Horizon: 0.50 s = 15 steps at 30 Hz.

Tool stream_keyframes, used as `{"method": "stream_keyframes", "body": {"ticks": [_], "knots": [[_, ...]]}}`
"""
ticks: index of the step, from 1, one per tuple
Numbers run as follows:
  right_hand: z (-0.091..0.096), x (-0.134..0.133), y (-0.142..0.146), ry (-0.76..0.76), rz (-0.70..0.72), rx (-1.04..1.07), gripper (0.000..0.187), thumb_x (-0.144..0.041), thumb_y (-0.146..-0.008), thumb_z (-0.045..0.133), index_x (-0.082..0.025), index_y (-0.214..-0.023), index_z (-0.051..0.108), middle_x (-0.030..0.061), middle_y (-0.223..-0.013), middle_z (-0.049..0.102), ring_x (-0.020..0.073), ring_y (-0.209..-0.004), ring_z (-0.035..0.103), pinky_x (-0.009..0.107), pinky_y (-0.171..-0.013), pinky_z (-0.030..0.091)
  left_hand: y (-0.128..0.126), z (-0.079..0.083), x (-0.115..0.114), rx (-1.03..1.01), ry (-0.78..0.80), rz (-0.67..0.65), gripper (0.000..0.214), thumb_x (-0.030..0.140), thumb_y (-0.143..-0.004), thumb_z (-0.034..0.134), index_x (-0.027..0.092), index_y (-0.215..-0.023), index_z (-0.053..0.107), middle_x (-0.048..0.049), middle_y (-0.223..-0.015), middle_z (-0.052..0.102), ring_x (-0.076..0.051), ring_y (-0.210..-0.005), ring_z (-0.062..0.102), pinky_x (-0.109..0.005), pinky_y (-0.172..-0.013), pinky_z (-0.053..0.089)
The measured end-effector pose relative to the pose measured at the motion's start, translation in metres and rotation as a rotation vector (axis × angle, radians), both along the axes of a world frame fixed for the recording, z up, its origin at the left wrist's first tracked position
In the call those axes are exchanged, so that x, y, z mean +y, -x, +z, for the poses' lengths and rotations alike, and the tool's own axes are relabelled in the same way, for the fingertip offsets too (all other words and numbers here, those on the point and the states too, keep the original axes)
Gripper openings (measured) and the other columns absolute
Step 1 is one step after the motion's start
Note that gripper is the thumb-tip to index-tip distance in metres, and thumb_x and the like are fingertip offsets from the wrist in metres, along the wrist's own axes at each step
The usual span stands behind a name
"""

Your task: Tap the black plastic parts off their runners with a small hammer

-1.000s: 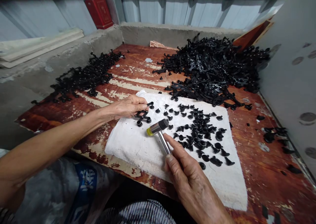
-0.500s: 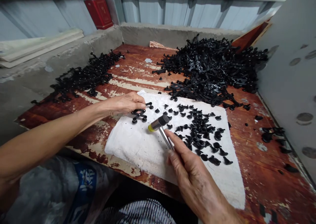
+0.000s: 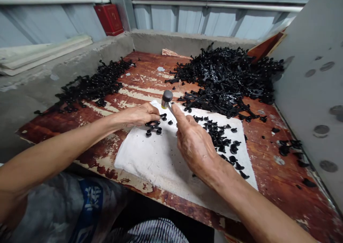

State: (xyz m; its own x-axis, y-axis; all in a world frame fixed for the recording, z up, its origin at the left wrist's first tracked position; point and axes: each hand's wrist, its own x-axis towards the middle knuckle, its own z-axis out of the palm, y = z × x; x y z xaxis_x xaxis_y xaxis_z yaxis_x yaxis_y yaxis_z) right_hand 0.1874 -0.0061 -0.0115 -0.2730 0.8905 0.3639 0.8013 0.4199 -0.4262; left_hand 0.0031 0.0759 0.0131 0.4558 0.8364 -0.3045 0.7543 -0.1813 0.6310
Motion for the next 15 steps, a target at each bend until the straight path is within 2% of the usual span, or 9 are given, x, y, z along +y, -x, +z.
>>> {"method": "stream_keyframes", "body": {"ticks": [3,7,9,12,15], "knots": [[-0.003,0.002,0.002,0.021,-0.001,-0.022,0.057,-0.015,-0.084,0.039,-0.017,-0.141,0.048,0.0096,-0.084,0.068,0.0202,-0.063,0.061,0.037,-0.064,0.054,0.000,-0.003,0.000,-0.024,0.006,0.024,0.027,0.016,-0.077,0.050,0.018,-0.050,0.046,0.0042,-0.045,0.038,-0.007,-0.042,0.031,-0.027,-0.046,0.019],[0.007,-0.002,0.000,-0.054,-0.014,0.008,0.060,-0.016,-0.086,0.036,-0.012,-0.145,0.039,0.0133,-0.092,0.067,0.0197,-0.063,0.057,0.036,-0.061,0.051,0.005,-0.009,0.003,-0.044,-0.017,-0.038,0.025,0.016,-0.076,0.051,0.018,-0.051,0.046,0.0039,-0.047,0.040,-0.008,-0.044,0.034,-0.027,-0.046,0.019],[0.010,-0.002,-0.001,-0.048,-0.018,-0.032,0.061,-0.015,-0.084,0.036,-0.010,-0.145,0.040,0.0123,-0.084,0.065,0.0187,-0.058,0.054,0.035,-0.058,0.049,0.006,-0.010,0.004,-0.044,-0.022,-0.042,0.025,0.016,-0.076,0.050,0.018,-0.052,0.047,0.0038,-0.047,0.040,-0.008,-0.044,0.034,-0.027,-0.046,0.019],[0.009,0.001,-0.003,0.037,0.030,-0.108,0.061,-0.012,-0.079,0.038,-0.011,-0.139,0.049,0.0064,-0.068,0.060,0.0165,-0.049,0.048,0.033,-0.056,0.048,0.006,-0.010,0.003,-0.036,-0.012,-0.025,0.026,0.016,-0.078,0.049,0.018,-0.052,0.046,0.0038,-0.048,0.040,-0.008,-0.044,0.033,-0.026,-0.046,0.020],[0.006,0.003,-0.003,-0.009,0.005,-0.080,0.060,-0.014,-0.083,0.036,-0.014,-0.143,0.042,0.0078,-0.077,0.063,0.0189,-0.062,0.055,0.034,-0.064,0.050,0.005,-0.011,0.002,-0.039,-0.018,-0.028,0.027,0.016,-0.078,0.049,0.018,-0.051,0.045,0.0034,-0.048,0.041,-0.008,-0.045,0.034,-0.026,-0.047,0.021]]}}
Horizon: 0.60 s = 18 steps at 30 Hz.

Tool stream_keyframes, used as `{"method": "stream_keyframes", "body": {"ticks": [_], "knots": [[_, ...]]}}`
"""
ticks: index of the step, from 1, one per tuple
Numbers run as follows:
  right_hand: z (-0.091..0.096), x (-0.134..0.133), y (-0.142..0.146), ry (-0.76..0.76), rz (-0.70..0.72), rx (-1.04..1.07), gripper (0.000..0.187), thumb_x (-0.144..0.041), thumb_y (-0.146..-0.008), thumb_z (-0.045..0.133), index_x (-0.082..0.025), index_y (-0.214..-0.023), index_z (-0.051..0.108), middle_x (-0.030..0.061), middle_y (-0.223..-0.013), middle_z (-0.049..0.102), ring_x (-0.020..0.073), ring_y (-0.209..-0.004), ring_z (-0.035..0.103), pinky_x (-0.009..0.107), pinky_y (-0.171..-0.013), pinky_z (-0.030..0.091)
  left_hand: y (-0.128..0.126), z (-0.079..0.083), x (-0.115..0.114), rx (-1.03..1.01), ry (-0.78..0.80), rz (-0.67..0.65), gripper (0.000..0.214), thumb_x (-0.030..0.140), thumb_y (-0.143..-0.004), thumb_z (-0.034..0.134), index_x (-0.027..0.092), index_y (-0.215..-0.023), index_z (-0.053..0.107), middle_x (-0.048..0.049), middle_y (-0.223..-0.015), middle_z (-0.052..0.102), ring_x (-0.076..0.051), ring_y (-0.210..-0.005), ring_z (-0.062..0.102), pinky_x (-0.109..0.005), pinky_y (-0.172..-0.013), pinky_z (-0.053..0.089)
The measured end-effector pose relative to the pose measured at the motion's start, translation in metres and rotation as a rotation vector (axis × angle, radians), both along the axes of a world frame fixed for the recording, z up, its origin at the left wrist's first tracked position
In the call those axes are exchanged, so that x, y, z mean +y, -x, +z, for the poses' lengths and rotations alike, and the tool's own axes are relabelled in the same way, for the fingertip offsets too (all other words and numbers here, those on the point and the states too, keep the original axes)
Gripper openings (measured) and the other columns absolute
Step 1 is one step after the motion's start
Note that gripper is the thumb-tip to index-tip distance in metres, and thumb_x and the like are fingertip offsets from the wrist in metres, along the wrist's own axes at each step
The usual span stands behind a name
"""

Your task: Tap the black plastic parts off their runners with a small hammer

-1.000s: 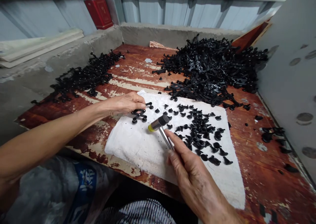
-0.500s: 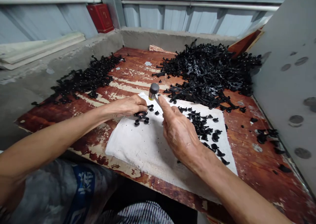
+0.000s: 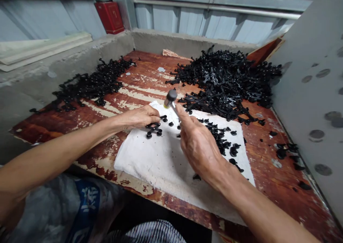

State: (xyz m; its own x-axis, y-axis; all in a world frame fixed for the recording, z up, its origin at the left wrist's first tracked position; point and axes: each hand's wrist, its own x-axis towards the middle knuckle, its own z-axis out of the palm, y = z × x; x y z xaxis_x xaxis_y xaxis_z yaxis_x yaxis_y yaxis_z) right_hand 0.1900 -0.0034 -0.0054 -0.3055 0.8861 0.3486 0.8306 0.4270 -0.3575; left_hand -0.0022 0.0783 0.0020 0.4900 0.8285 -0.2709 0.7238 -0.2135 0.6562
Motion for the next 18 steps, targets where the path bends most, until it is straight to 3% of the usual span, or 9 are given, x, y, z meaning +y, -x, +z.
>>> {"method": "stream_keyframes", "body": {"ticks": [2,5,10,13,16,18], "knots": [[0.000,0.000,0.000,-0.025,-0.020,0.010,0.058,-0.016,-0.085,0.036,-0.015,-0.143,0.042,0.0082,-0.078,0.062,0.0197,-0.066,0.056,0.034,-0.066,0.050,0.000,-0.001,0.000,-0.009,-0.003,-0.009,0.027,0.016,-0.078,0.049,0.018,-0.051,0.046,0.0033,-0.049,0.041,-0.008,-0.046,0.035,-0.026,-0.047,0.021],[0.002,0.000,-0.001,0.005,0.009,-0.026,0.055,-0.014,-0.083,0.037,-0.016,-0.136,0.051,0.0049,-0.068,0.059,0.0174,-0.056,0.053,0.032,-0.058,0.049,0.000,-0.002,0.000,-0.013,0.014,0.012,0.027,0.016,-0.078,0.049,0.018,-0.052,0.045,0.0040,-0.048,0.039,-0.007,-0.044,0.034,-0.026,-0.047,0.021],[0.006,0.000,0.001,-0.023,-0.027,-0.043,0.060,-0.016,-0.086,0.034,-0.013,-0.145,0.038,0.0068,-0.072,0.059,0.0179,-0.055,0.049,0.031,-0.053,0.045,-0.001,-0.002,-0.003,-0.007,0.040,0.035,0.026,0.018,-0.079,0.048,0.018,-0.053,0.046,0.0041,-0.047,0.040,-0.007,-0.043,0.033,-0.027,-0.047,0.022],[0.004,0.002,0.004,0.032,0.019,-0.074,0.055,-0.016,-0.083,0.037,-0.014,-0.137,0.050,0.0055,-0.067,0.059,0.0168,-0.051,0.048,0.030,-0.052,0.042,-0.001,-0.003,-0.004,0.009,0.038,0.049,0.027,0.018,-0.080,0.048,0.018,-0.053,0.045,0.0044,-0.047,0.038,-0.007,-0.043,0.032,-0.028,-0.047,0.021],[0.005,0.003,0.005,0.092,-0.010,-0.070,0.058,-0.014,-0.081,0.036,-0.012,-0.139,0.047,0.0084,-0.077,0.063,0.0174,-0.057,0.051,0.029,-0.055,0.041,0.001,-0.006,-0.001,0.006,0.016,0.032,0.025,0.019,-0.079,0.049,0.018,-0.054,0.047,0.0036,-0.049,0.040,-0.008,-0.045,0.034,-0.028,-0.048,0.022],[0.011,0.005,0.006,0.168,-0.041,-0.079,0.055,-0.014,-0.080,0.037,-0.011,-0.134,0.052,0.0067,-0.071,0.061,0.0168,-0.055,0.049,0.028,-0.052,0.037,0.003,-0.008,0.001,-0.017,-0.007,0.013,0.025,0.019,-0.078,0.049,0.018,-0.053,0.046,0.0037,-0.050,0.040,-0.008,-0.047,0.034,-0.027,-0.049,0.022]]}}
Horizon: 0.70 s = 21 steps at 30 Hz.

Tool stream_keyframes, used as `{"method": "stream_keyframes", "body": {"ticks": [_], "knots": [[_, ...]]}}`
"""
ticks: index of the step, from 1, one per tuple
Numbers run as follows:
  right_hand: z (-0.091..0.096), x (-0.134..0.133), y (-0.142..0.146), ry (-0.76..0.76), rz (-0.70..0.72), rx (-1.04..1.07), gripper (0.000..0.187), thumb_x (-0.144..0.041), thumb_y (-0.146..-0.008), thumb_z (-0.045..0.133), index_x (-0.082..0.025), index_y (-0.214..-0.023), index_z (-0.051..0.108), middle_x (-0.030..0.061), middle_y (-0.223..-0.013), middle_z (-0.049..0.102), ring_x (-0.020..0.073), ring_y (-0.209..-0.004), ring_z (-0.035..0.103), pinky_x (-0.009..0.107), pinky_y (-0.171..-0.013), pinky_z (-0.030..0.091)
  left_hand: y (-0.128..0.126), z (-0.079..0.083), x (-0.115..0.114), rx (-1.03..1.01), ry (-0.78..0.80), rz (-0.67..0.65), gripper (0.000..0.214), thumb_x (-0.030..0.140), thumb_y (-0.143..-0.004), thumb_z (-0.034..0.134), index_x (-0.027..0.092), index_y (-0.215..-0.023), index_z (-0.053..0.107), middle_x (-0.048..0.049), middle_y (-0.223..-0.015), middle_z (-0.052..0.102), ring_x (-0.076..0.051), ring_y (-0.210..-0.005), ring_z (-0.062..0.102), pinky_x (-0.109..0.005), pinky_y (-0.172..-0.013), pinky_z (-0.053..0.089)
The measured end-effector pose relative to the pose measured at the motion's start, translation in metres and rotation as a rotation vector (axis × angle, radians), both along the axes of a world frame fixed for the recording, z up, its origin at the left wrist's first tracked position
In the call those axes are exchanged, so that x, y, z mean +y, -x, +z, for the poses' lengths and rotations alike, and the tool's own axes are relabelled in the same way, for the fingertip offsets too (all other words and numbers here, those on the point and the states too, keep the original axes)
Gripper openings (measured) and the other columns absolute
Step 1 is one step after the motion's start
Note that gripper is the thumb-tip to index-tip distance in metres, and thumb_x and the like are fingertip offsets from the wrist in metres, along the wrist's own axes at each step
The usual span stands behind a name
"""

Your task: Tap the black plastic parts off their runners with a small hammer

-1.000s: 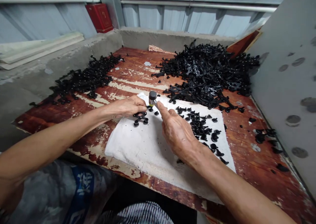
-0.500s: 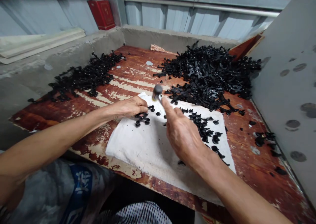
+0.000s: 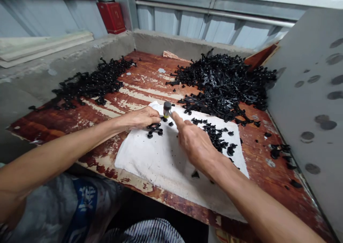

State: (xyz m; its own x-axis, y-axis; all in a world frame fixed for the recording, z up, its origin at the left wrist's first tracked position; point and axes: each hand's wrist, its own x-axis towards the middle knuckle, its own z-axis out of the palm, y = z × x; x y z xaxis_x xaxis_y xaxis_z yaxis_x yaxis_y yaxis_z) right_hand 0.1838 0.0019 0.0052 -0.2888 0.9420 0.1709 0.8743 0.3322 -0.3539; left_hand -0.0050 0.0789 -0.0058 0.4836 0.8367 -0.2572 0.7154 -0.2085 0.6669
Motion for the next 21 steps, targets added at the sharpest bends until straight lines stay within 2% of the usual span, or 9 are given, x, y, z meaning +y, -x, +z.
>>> {"method": "stream_keyframes", "body": {"ticks": [2,4,7,10,12,14,16,19,21], "knots": [[0.008,0.002,0.001,0.064,-0.024,0.050,0.045,-0.016,-0.081,0.040,-0.012,-0.122,0.060,0.0017,-0.059,0.054,0.0142,-0.048,0.043,0.026,-0.048,0.031,0.001,0.001,0.000,-0.009,-0.006,-0.012,0.025,0.019,-0.078,0.048,0.018,-0.053,0.045,0.0039,-0.050,0.039,-0.008,-0.047,0.033,-0.027,-0.049,0.022],[0.016,0.004,0.001,0.131,-0.082,0.260,0.032,-0.018,-0.082,0.044,-0.014,-0.109,0.062,-0.0028,-0.054,0.046,0.0114,-0.045,0.037,0.024,-0.045,0.027,-0.001,0.005,-0.003,-0.026,-0.003,-0.037,0.023,0.021,-0.078,0.047,0.018,-0.055,0.047,0.0038,-0.052,0.041,-0.008,-0.048,0.034,-0.026,-0.048,0.023],[0.021,0.006,0.003,0.323,-0.134,0.569,0.012,-0.024,-0.082,0.053,-0.017,-0.089,0.059,-0.0063,-0.050,0.042,0.0081,-0.039,0.034,0.021,-0.039,0.024,-0.007,0.014,-0.013,-0.098,0.000,-0.179,0.022,0.022,-0.080,0.045,0.017,-0.059,0.049,0.0030,-0.056,0.047,-0.008,-0.050,0.038,-0.024,-0.049,0.026],[0.015,0.001,0.004,0.501,-0.114,0.673,0.014,-0.032,-0.078,0.057,-0.019,-0.075,0.052,-0.0068,-0.046,0.044,0.0075,-0.033,0.034,0.020,-0.032,0.025,-0.008,0.020,-0.024,-0.133,-0.005,-0.321,0.020,0.023,-0.080,0.045,0.017,-0.061,0.050,0.0031,-0.058,0.049,-0.008,-0.052,0.040,-0.023,-0.050,0.027],[0.010,-0.005,0.004,0.554,-0.141,0.773,0.017,-0.035,-0.076,0.056,-0.021,-0.073,0.047,-0.0080,-0.045,0.042,0.0070,-0.032,0.033,0.019,-0.030,0.027,-0.002,0.022,-0.030,-0.137,-0.082,-0.246,0.018,0.028,-0.082,0.048,0.017,-0.068,0.053,0.0036,-0.060,0.049,-0.009,-0.054,0.042,-0.023,-0.051,0.028],[0.006,-0.012,0.004,0.546,-0.195,0.872,0.020,-0.037,-0.076,0.056,-0.021,-0.074,0.045,-0.0094,-0.045,0.039,0.0062,-0.033,0.031,0.018,-0.029,0.028,0.006,0.021,-0.036,-0.095,-0.227,-0.065,0.022,0.037,-0.084,0.047,0.018,-0.076,0.054,0.0034,-0.062,0.049,-0.011,-0.057,0.044,-0.024,-0.053,0.029],[0.004,-0.018,0.005,0.515,-0.249,0.950,0.023,-0.040,-0.076,0.057,-0.022,-0.075,0.043,-0.0097,-0.046,0.038,0.0059,-0.034,0.032,0.017,-0.029,0.028,0.014,0.019,-0.043,-0.013,-0.331,0.044,0.031,0.042,-0.087,0.041,0.018,-0.073,0.053,0.0025,-0.061,0.048,-0.012,-0.058,0.044,-0.025,-0.054,0.029],[0.000,-0.026,0.010,0.469,-0.298,1.018,0.025,-0.042,-0.075,0.058,-0.022,-0.076,0.043,-0.0092,-0.046,0.041,0.0062,-0.034,0.034,0.016,-0.029,0.028,0.017,0.017,-0.050,-0.017,-0.271,-0.006,0.041,0.042,-0.091,0.034,0.017,-0.062,0.049,0.0003,-0.059,0.051,-0.012,-0.057,0.047,-0.026,-0.056,0.033],[-0.003,-0.031,0.014,0.456,-0.304,1.035,0.025,-0.042,-0.075,0.058,-0.022,-0.077,0.044,-0.0093,-0.046,0.042,0.0061,-0.033,0.033,0.016,-0.029,0.028,0.015,0.015,-0.051,-0.106,-0.157,0.028,0.040,0.046,-0.090,0.036,0.016,-0.069,0.053,-0.0018,-0.064,0.058,-0.013,-0.059,0.054,-0.025,-0.057,0.037]]}}
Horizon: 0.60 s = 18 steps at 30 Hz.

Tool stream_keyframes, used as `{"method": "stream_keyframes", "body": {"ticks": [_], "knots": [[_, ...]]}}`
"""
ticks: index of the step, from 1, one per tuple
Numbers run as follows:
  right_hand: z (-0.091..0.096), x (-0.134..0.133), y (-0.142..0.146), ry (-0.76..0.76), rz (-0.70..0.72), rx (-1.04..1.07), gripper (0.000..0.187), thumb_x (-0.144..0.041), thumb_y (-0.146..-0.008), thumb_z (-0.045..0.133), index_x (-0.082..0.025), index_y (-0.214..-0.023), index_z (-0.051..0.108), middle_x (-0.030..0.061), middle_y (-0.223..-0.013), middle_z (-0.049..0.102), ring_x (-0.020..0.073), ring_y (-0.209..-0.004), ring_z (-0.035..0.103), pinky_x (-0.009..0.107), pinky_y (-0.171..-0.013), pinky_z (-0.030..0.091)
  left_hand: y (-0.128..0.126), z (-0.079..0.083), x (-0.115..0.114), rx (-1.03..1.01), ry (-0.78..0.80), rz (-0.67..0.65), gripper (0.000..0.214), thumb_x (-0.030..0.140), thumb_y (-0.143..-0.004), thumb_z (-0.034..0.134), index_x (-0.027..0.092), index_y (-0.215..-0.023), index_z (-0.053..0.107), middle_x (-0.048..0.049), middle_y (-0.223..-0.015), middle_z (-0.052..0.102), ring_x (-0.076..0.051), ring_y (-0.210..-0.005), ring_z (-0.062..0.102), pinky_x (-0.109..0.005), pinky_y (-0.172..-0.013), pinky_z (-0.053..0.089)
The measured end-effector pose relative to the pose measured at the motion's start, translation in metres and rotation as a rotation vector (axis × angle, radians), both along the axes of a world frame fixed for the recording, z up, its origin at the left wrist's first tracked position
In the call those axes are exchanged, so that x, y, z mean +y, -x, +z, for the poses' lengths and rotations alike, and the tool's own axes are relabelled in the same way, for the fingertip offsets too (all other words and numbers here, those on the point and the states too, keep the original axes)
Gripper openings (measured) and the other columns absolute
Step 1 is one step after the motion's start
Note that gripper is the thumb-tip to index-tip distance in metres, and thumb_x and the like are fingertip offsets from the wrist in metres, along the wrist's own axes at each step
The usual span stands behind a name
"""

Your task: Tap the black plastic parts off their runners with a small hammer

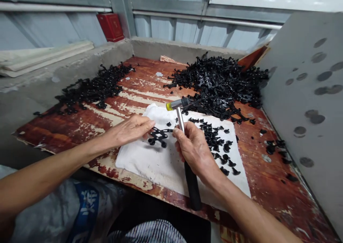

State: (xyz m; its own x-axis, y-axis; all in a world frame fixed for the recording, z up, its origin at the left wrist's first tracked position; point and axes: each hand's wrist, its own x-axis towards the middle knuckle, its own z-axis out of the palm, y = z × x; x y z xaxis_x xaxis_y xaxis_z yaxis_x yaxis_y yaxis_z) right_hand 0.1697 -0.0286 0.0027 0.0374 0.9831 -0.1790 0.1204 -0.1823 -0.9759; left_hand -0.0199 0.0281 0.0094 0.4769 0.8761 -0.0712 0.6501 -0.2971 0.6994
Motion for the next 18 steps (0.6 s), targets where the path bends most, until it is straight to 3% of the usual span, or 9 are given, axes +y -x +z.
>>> {"method": "stream_keyframes", "body": {"ticks": [4,7,10,14,18], "knots": [[-0.004,-0.006,0.001,-0.016,-0.013,0.005,0.027,-0.044,-0.075,0.061,-0.021,-0.078,0.045,-0.0088,-0.046,0.045,0.0062,-0.032,0.034,0.017,-0.028,0.027,0.002,-0.002,0.002,-0.167,0.124,0.258,0.042,0.056,-0.086,0.045,0.016,-0.094,0.051,-0.0077,-0.082,0.068,-0.015,-0.062,0.062,-0.025,-0.053,0.044],[-0.007,-0.007,-0.001,-0.041,-0.050,0.000,0.027,-0.044,-0.077,0.061,-0.021,-0.080,0.046,-0.0092,-0.046,0.046,0.0059,-0.031,0.035,0.016,-0.028,0.028,0.006,-0.003,0.000,-0.184,0.181,0.152,0.043,0.055,-0.088,0.041,0.015,-0.084,0.054,-0.0088,-0.080,0.069,-0.014,-0.062,0.062,-0.024,-0.053,0.044],[-0.010,-0.007,0.002,-0.051,-0.041,0.006,0.026,-0.042,-0.078,0.061,-0.021,-0.080,0.046,-0.0092,-0.047,0.046,0.0059,-0.032,0.035,0.016,-0.029,0.028,-0.001,0.000,-0.005,-0.119,0.106,0.020,0.041,0.046,-0.090,0.039,0.015,-0.066,0.053,-0.0037,-0.066,0.062,-0.011,-0.057,0.054,-0.021,-0.050,0.038],[-0.014,-0.011,0.008,-0.047,0.018,0.022,0.027,-0.044,-0.079,0.062,-0.020,-0.080,0.050,-0.0082,-0.047,0.046,0.0061,-0.034,0.035,0.017,-0.030,0.028,-0.021,0.003,-0.005,-0.050,0.040,0.077,0.027,0.026,-0.085,0.046,0.015,-0.061,0.052,0.0033,-0.051,0.046,-0.008,-0.047,0.040,-0.021,-0.044,0.027],[-0.016,-0.023,0.003,-0.003,0.025,0.056,0.034,-0.052,-0.079,0.062,-0.020,-0.082,0.050,-0.0053,-0.050,0.052,0.0066,-0.035,0.037,0.017,-0.031,0.029,-0.027,0.002,0.006,-0.146,0.226,0.093,0.019,0.022,-0.083,0.047,0.016,-0.066,0.053,0.0014,-0.058,0.054,-0.007,-0.047,0.047,-0.020,-0.046,0.034]]}}
